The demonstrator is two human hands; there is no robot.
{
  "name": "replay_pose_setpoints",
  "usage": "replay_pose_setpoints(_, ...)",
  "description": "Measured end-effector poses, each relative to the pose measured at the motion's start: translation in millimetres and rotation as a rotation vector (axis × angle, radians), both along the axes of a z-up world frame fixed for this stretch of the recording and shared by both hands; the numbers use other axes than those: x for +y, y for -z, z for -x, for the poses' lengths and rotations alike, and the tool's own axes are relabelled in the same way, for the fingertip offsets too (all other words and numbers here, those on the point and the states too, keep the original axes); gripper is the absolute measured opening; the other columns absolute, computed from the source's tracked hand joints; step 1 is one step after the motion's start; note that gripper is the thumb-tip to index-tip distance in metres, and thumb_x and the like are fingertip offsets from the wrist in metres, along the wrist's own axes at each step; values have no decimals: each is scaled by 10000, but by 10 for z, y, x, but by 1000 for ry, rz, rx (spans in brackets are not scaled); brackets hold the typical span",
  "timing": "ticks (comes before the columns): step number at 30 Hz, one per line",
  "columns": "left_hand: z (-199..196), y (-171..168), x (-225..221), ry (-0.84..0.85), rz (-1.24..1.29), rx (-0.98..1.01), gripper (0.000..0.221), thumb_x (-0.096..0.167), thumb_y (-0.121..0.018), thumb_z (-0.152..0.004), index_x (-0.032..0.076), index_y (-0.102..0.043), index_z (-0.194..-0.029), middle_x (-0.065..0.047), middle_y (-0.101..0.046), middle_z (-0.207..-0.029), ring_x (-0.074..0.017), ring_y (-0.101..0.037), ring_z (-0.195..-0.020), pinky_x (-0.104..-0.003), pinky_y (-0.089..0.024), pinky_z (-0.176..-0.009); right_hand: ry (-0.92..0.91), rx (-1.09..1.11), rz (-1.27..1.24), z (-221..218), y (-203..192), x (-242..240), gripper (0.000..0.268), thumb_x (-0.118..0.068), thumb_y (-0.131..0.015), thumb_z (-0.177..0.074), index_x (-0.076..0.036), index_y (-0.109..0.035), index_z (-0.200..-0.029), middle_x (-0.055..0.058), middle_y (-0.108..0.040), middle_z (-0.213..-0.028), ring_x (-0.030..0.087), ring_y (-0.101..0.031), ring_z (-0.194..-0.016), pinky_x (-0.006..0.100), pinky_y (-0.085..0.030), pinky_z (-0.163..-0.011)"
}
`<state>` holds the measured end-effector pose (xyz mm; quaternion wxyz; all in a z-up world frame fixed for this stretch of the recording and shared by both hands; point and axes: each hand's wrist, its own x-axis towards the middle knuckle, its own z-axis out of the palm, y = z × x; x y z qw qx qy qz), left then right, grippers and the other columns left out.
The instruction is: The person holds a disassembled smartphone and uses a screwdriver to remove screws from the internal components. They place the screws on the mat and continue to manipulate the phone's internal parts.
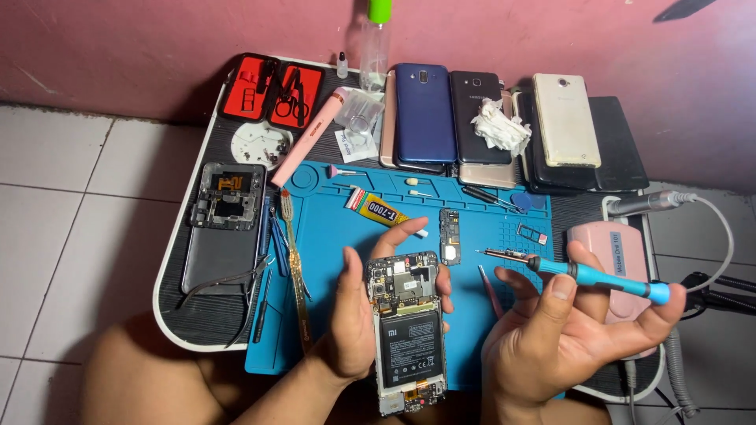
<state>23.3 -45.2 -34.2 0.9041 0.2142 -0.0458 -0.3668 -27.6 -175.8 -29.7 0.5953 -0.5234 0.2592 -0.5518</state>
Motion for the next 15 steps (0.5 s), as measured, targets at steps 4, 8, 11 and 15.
replay_pose_setpoints(4,4,-56,32,23,-65,-30,832,584,-477,-921,118,-344,-1598,-199,-636,-1028,-262,-673,-861,-374,-604,-728,-25,30,121,116,142,-22,757,-137,-640,-1068,-237,-176,-1659,266,-661,-1423,346,-688,-1389,508,-676,-1188)
replay_pose_setpoints(8,7,-129,52,54,-155,-106,782,272,-580,-886,126,-304,-1603,-201,-630,-1058,-269,-668,-901,-382,-606,-766,9,-12,105,124,147,36,747,-108,-650,-1049,-257,-209,-1635,237,-677,-1242,345,-692,-1247,477,-654,-1052)
replay_pose_setpoints(11,3,-121,23,58,-251,-129,789,136,-605,-865,155,-321,-1601,-204,-639,-1041,-274,-669,-885,-387,-601,-753,42,10,206,135,194,46,731,-95,-666,-1065,-256,-217,-1618,295,-674,-1170,357,-666,-1064,451,-616,-901)
replay_pose_setpoints(15,3,-112,-5,41,-326,-166,743,114,-593,-895,155,-334,-1590,-215,-643,-1045,-289,-679,-876,-400,-610,-728,33,181,340,233,80,144,681,-77,-613,-1149,-289,-149,-1600,312,-660,-1217,356,-663,-726,457,-666,-800)
